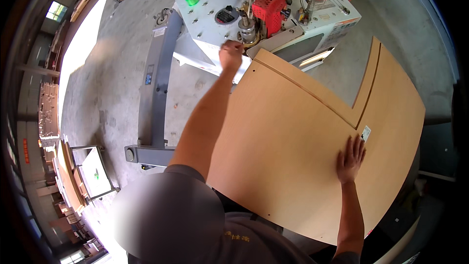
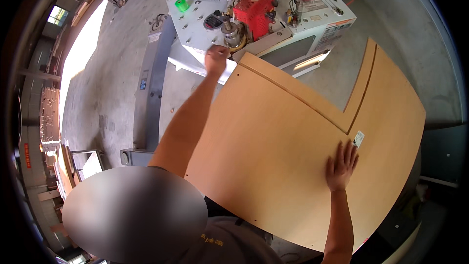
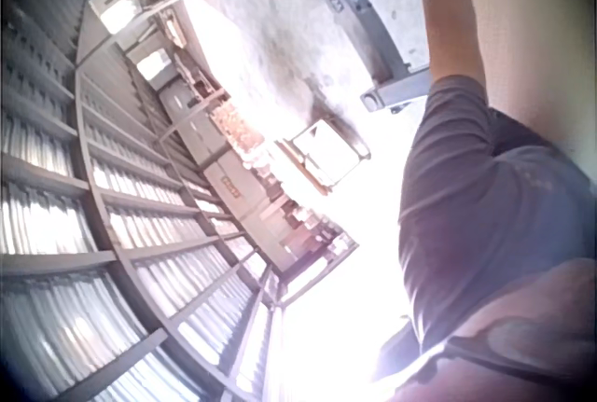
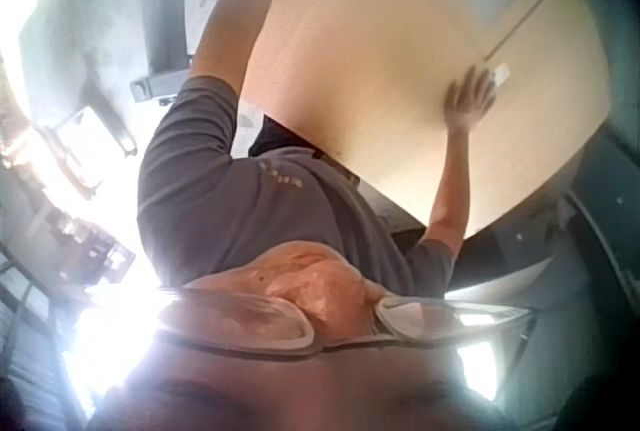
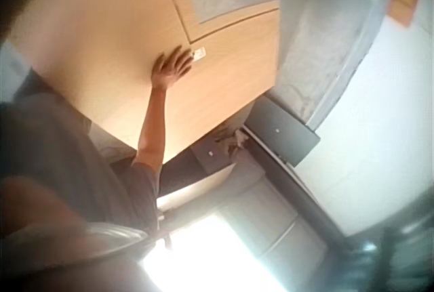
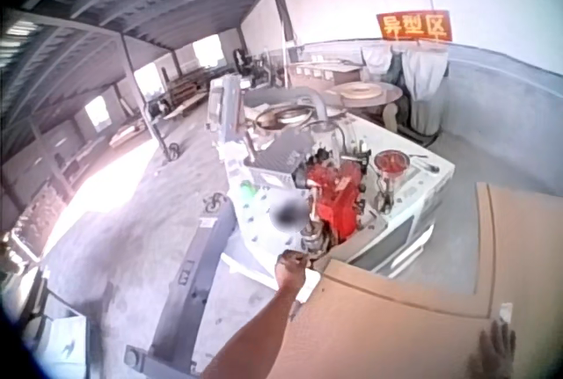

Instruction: The person operates a KENI edge banding machine to apply a thin strip of wood veneer to the edge of a large, L-shaped particle board. They feed the board through the machine, adjust the settings, and manually press the veneer to ensure adhesion.

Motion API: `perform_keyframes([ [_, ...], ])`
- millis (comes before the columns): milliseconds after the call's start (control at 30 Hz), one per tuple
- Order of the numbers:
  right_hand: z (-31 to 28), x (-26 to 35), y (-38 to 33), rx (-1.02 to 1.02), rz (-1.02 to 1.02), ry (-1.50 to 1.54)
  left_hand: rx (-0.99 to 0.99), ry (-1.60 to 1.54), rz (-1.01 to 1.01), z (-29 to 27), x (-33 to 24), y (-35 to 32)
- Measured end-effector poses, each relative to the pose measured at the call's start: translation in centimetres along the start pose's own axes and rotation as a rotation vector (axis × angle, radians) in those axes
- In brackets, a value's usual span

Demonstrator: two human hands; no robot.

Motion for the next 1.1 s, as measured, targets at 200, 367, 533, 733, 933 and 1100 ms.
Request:
perform_keyframes([
  [200, 0.2, 0.1, 0.0, -0.010, -0.010, -0.040, 0.208, 0.172, 0.263, -3.3, -0.8, -0.4],
  [367, -0.3, 1.7, 0.7, 0.020, 0.041, -0.010, 0.250, -0.026, 0.104, -4.3, 1.4, 0.1],
  [533, -0.1, 2.6, 1.4, 0.037, 0.040, -0.026, 0.027, 0.152, 0.078, -8.4, 4.3, -0.3],
  [733, 0.6, 2.7, 0.9, 0.033, 0.051, -0.017, 0.148, 0.140, 0.474, -2.5, -6.8, -9.5],
  [933, 0.6, 3.0, 0.8, -0.015, 0.042, -0.012, 0.275, 0.149, 0.429, 1.4, -10.1, -12.5],
  [1100, 0.2, 3.3, 0.9, -0.003, 0.055, -0.033, 0.235, 0.133, 0.458, 1.4, -10.0, -11.5],
])
Point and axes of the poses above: each hand's wrist, its own y-axis towards the middle knuckle, its own z-axis out of the palm, x = y × z, the point moved 3 cm from there along y, towards the middle knuckle, and after that the axes turned 12 degrees about x, right-handed, at the moved point
